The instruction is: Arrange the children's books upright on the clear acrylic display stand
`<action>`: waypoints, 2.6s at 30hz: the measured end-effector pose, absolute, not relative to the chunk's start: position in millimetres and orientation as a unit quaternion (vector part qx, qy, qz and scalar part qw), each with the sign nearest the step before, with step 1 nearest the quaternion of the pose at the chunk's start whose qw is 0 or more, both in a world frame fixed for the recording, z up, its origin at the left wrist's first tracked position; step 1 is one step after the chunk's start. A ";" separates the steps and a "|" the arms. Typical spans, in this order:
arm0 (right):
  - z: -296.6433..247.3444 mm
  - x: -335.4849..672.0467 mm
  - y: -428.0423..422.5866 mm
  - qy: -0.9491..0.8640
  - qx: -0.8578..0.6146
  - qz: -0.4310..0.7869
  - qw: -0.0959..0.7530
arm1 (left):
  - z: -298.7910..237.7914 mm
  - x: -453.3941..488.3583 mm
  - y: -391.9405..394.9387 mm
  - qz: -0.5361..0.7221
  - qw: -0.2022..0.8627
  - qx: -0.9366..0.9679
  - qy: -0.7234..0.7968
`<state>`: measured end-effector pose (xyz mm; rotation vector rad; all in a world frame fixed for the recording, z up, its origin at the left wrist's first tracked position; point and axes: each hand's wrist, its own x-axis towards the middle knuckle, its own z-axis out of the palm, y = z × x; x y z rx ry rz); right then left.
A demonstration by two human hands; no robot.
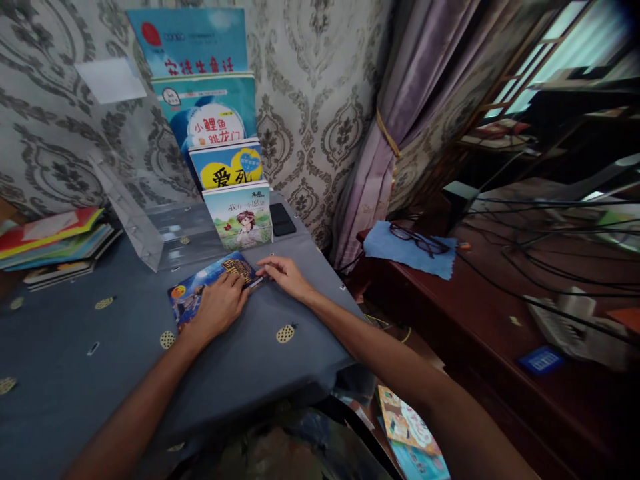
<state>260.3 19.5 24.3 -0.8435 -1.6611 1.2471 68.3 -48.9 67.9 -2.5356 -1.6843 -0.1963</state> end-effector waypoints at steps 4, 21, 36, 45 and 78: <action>22.7 260.6 20.2 -0.663 -0.338 0.505 0.437 | 74.1 71.9 -51.2 -0.050 0.046 -0.827 -0.558; 25.1 261.0 20.2 -0.655 -0.319 0.523 0.443 | 83.5 75.8 -54.7 -0.011 0.058 -0.823 -0.565; 23.5 260.7 20.2 -0.669 -0.324 0.506 0.438 | 82.3 74.0 -54.3 -0.010 0.060 -0.829 -0.556; 37.0 262.7 4.1 -0.768 -0.372 0.362 0.375 | 75.7 75.2 -56.9 -0.013 0.085 -0.827 -0.555; 23.9 242.5 53.2 -0.877 -0.334 0.177 0.298 | 92.9 21.7 -49.4 0.042 0.035 -0.713 -0.699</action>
